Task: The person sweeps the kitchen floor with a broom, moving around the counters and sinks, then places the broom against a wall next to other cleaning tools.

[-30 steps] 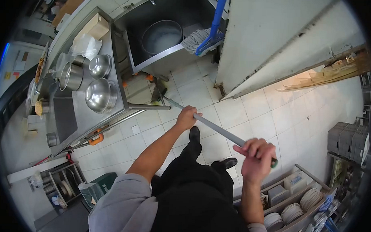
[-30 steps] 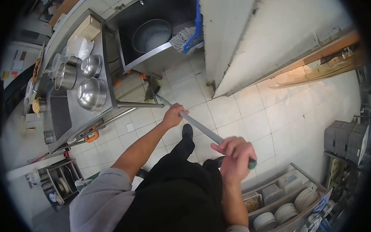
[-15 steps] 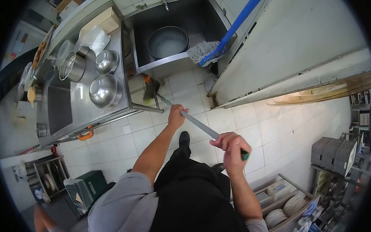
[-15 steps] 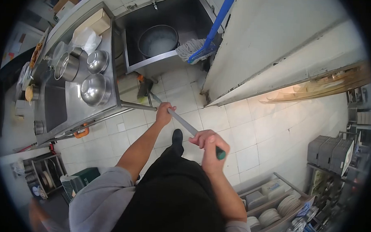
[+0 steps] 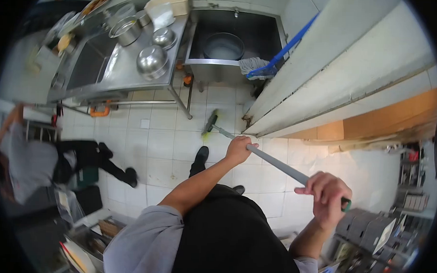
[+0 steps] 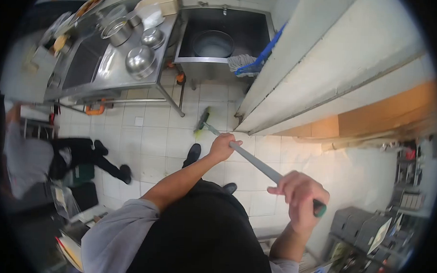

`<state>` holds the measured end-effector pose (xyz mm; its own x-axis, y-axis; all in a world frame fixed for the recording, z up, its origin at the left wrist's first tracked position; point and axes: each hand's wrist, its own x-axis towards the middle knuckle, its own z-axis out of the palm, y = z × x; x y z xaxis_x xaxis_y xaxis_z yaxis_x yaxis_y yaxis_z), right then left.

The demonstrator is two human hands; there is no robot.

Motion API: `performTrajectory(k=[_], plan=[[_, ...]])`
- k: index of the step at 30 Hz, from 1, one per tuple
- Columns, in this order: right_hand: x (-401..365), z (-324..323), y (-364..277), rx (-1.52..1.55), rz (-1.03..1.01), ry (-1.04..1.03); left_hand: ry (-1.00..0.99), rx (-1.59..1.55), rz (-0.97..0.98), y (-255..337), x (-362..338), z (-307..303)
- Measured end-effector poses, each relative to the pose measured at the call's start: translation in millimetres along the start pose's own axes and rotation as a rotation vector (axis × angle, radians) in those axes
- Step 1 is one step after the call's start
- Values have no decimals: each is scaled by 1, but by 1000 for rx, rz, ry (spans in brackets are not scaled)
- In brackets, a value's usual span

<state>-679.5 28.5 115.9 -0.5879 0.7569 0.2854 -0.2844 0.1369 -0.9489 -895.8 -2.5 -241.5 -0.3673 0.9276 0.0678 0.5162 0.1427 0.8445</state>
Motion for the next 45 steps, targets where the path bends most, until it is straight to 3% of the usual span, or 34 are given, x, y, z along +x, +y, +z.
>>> performTrajectory(k=[1, 4, 5, 6, 7, 9, 14, 16, 18, 20, 23, 25, 27, 29, 31, 37, 39, 43, 45], plan=[[-3, -3, -13, 31, 1, -37, 36, 12, -7, 13, -6, -8], [-3, 13, -28, 20, -83, -203, -105, -58, -99, 37, -24, -41], [-4, 27, -27, 8, -103, -255, -40, -21, -88, 19, -31, -42], [-4, 50, -13, -49, 23, -188, 20, 19, -78, -13, -37, -36], [4, 57, 2, 78, -49, -331, 76, 58, -68, -33, -45, -39], [8, 86, 0, 82, -51, -426, 167, 66, -112, -40, -60, -68], [12, 128, 56, 239, 213, -341, 264, 233, -364, -103, -136, -133], [8, 152, 69, 265, 279, -350, 405, 221, -347, -119, -163, -150], [11, 182, 52, 246, 196, -493, 551, 172, -302, -127, -177, -171], [22, 220, 19, 191, 65, -659, 684, 87, -214, -99, -167, -201], [47, 282, -14, 104, -162, -1006, 659, -30, -157, -83, -136, -243], [53, 337, -4, 6, -187, -1000, 660, -116, -150, -98, -120, -273], [56, 395, 25, -141, -174, -935, 638, -155, -165, -148, -105, -295], [66, 433, 74, -66, -76, -953, 635, -86, -218, -217, -120, -309], [66, 457, 94, 47, 0, -943, 684, 3, -281, -247, -159, -335], [68, 500, 81, 83, 109, -1022, 824, -39, -530, -240, -240, -379], [63, 512, 55, 79, 40, -1071, 898, -69, -430, -228, -227, -389], [61, 530, 49, 128, -200, -1409, 953, -200, -381, -195, -197, -405], [46, 544, 60, -125, -242, -1591, 909, -200, -335, -221, -197, -395]])
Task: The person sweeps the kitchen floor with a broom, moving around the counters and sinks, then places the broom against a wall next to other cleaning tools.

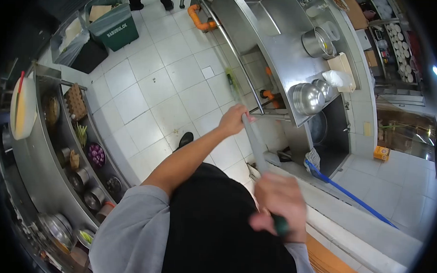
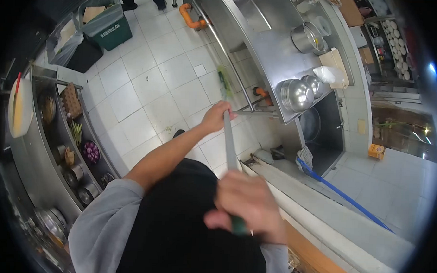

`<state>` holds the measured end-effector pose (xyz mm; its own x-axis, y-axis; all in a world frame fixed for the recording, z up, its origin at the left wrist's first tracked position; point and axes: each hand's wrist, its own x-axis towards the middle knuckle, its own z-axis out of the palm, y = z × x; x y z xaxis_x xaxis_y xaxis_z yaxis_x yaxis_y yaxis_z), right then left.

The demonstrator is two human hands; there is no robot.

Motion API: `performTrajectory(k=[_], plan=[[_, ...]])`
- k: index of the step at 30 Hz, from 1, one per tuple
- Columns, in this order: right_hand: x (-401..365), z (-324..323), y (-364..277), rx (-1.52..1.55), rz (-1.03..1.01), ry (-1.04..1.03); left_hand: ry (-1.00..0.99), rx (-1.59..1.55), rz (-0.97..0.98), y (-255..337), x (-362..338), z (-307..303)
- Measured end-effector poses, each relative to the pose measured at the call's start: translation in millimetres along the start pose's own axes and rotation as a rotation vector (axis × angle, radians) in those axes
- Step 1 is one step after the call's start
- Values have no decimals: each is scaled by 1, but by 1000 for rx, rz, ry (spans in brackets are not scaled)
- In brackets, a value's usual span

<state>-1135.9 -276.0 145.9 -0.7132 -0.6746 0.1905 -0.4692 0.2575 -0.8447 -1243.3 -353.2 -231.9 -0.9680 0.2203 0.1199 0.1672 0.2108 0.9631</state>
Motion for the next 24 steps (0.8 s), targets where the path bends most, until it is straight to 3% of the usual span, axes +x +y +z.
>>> performTrajectory(k=[3, 8, 10, 13, 16, 18, 20, 22, 23, 24], plan=[[-2, 48, 54, -58, 35, -155, -60, 5, -20, -42, -41, 12], [-65, 74, 25, -6, 37, -319, -26, 34, -35, -50, -127, 27], [-107, 72, 3, 30, 45, -348, -2, 43, 2, -36, -156, 52], [-173, 74, -1, -48, 5, -216, 27, 124, -29, -20, -177, 93], [-215, 80, -5, -78, 14, -141, 34, -182, -495, -10, -201, 113], [-227, 92, -9, -20, 19, -138, 241, -952, -902, 16, -229, 98], [-234, 113, 0, 160, -15, -181, 221, -1180, -1037, 97, -262, 56], [-231, 138, 10, 388, -97, -185, 70, -1123, -1140, 127, -293, 26], [-230, 138, 17, 501, 17, -257, -4, -1092, -1193, 132, -310, 11], [-227, 138, 37, 477, 154, -197, 0, -1071, -1122, 132, -330, -3]])
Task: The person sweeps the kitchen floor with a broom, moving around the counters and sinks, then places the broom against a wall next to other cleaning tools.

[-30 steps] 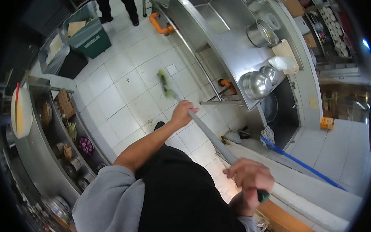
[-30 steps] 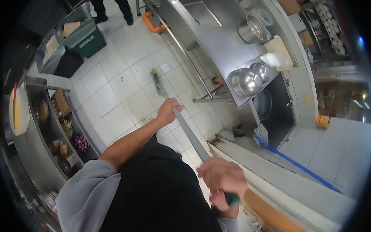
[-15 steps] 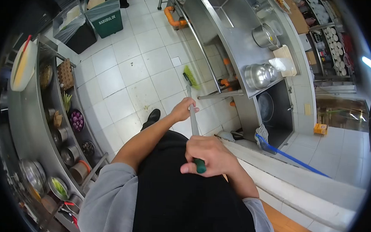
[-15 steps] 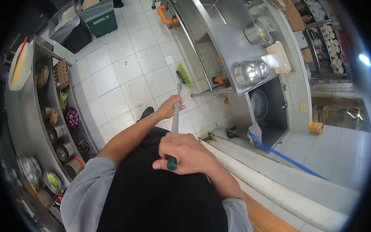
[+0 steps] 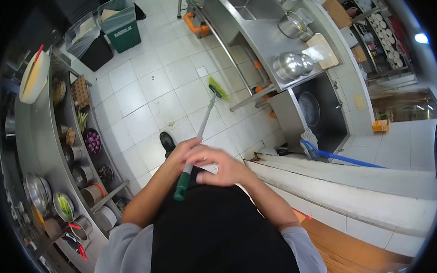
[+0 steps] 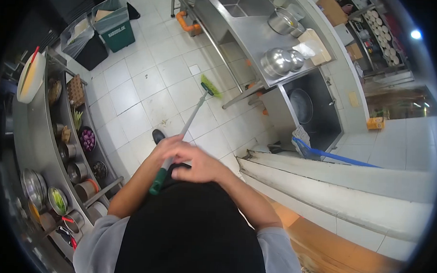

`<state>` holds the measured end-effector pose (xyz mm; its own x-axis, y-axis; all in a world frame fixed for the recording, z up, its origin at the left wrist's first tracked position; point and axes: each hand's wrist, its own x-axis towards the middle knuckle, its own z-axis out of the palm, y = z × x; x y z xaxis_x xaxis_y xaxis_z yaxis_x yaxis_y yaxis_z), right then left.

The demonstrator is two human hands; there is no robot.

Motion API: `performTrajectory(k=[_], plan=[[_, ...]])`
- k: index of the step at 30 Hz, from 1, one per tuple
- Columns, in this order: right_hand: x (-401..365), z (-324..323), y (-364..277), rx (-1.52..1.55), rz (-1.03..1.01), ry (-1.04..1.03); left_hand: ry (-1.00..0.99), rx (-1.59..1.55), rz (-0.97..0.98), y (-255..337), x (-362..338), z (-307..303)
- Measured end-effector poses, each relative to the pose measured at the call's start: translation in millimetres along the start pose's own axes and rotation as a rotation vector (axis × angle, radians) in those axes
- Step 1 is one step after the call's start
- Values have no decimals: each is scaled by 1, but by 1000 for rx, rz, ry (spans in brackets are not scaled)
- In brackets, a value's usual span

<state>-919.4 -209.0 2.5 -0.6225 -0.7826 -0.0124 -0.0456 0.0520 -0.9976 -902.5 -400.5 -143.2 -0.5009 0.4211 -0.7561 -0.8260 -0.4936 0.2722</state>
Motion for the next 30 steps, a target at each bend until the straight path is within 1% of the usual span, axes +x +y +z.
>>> performTrajectory(k=[2, 4, 6, 7, 8, 9, 11, 13, 14, 15, 17, 18, 20, 21, 22, 24, 26, 28, 29, 30], plan=[[16, -24, 62, -22, 242, 182, -41, 58, 126, -13, -32, -36], [42, -44, 153, 58, 587, 303, 15, 211, 130, -15, -78, -60], [69, -36, 211, 153, 882, 218, 40, 247, 67, -20, -114, -85], [85, -27, 239, 201, 1031, 173, 99, 259, 32, -23, -129, -95], [99, -13, 272, 286, 1111, 182, 159, 272, 0, -27, -136, -108], [110, 8, 300, 377, 1196, 194, 173, 303, -3, -34, -136, -124], [143, 48, 338, 528, 1249, 317, 199, 381, -18, -42, -138, -157], [163, 84, 414, 611, 1284, 391, 314, 497, -102, -35, -142, -183], [163, 98, 438, 653, 1307, 431, 367, 554, -150, -30, -149, -190], [173, 102, 435, 647, 1335, 403, 444, 597, -198, -17, -156, -194], [191, 109, 424, 633, 1387, 344, 440, 381, -254, -20, -165, -229], [196, 109, 424, 636, 1388, 352, 436, 269, -281, -15, -166, -237], [208, 98, 426, 632, 1385, 362, 480, 483, -210, -2, -151, -241], [215, 86, 430, 621, 1348, 414, 505, 590, -171, 7, -141, -239], [222, 67, 440, 582, 1312, 480, 488, 701, -112, 16, -122, -238], [228, 19, 491, 505, 1233, 600, 457, 918, 10, 50, -55, -228], [241, -58, 522, 441, 1263, 760, 351, 778, -61, 71, 31, -223], [243, -140, 548, 390, 1258, 849, 275, 813, -29, 113, 109, -199], [252, -181, 544, 352, 1262, 838, 230, 899, 96, 124, 153, -194], [248, -218, 562, 303, 1262, 883, 173, 986, 213, 130, 193, -188]])
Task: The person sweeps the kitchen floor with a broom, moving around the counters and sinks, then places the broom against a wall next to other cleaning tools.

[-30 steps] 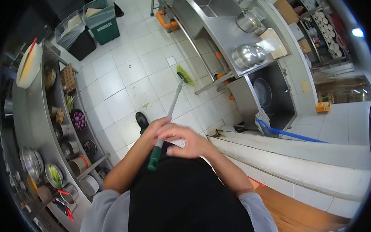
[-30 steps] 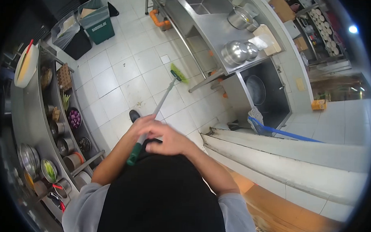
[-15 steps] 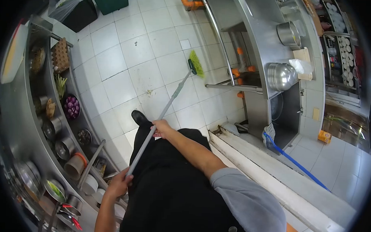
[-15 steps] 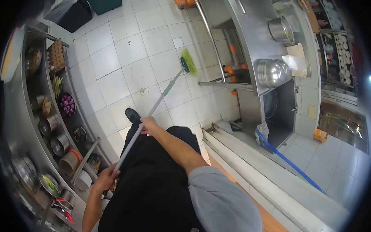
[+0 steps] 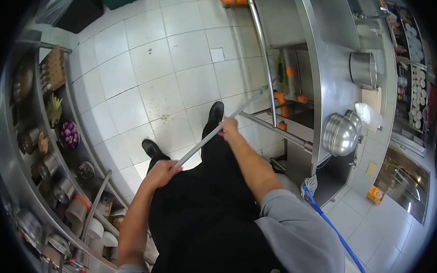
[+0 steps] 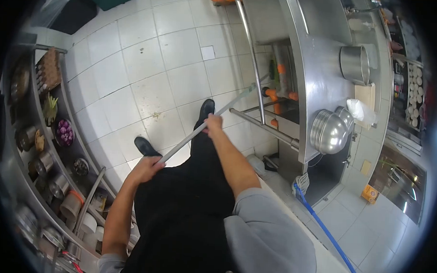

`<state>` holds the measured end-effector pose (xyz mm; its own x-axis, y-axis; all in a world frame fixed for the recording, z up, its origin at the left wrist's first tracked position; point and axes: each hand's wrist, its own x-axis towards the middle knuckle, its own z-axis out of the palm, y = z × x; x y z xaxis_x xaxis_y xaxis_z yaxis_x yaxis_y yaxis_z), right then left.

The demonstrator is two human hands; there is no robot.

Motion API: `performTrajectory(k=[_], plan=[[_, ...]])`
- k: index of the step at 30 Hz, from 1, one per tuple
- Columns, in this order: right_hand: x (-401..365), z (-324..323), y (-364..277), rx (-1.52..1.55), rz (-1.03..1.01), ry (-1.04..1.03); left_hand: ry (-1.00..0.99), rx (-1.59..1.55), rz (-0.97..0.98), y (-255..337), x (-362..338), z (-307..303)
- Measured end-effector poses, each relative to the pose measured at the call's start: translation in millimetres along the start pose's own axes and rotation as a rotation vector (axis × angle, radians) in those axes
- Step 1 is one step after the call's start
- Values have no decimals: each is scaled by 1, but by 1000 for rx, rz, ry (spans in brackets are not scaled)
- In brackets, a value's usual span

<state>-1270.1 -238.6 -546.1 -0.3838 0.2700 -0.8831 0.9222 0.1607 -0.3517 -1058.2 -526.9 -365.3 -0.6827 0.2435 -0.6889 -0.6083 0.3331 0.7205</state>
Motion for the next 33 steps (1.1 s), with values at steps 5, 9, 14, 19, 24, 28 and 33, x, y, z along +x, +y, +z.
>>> performTrajectory(k=[5, 9, 14, 19, 24, 28, 33], plan=[[103, -108, -52, -166, 108, 8, -97, 90, -47, 60, 144, 31], [141, -120, -50, -294, 135, -75, -28, 202, -128, 71, 150, 34], [104, -35, -21, -222, 96, -145, 124, 241, -231, 66, 73, -4], [5, 88, 44, -321, 199, -702, 431, 311, -437, 0, -111, -37], [-149, 148, 89, -58, 328, -726, 501, 394, -654, -1, -232, -38], [-107, 101, 52, 26, 306, -507, 485, 332, -485, -38, -176, -19], [123, -39, 0, -7, 25, -46, 361, 359, -143, 2, 88, 43]])
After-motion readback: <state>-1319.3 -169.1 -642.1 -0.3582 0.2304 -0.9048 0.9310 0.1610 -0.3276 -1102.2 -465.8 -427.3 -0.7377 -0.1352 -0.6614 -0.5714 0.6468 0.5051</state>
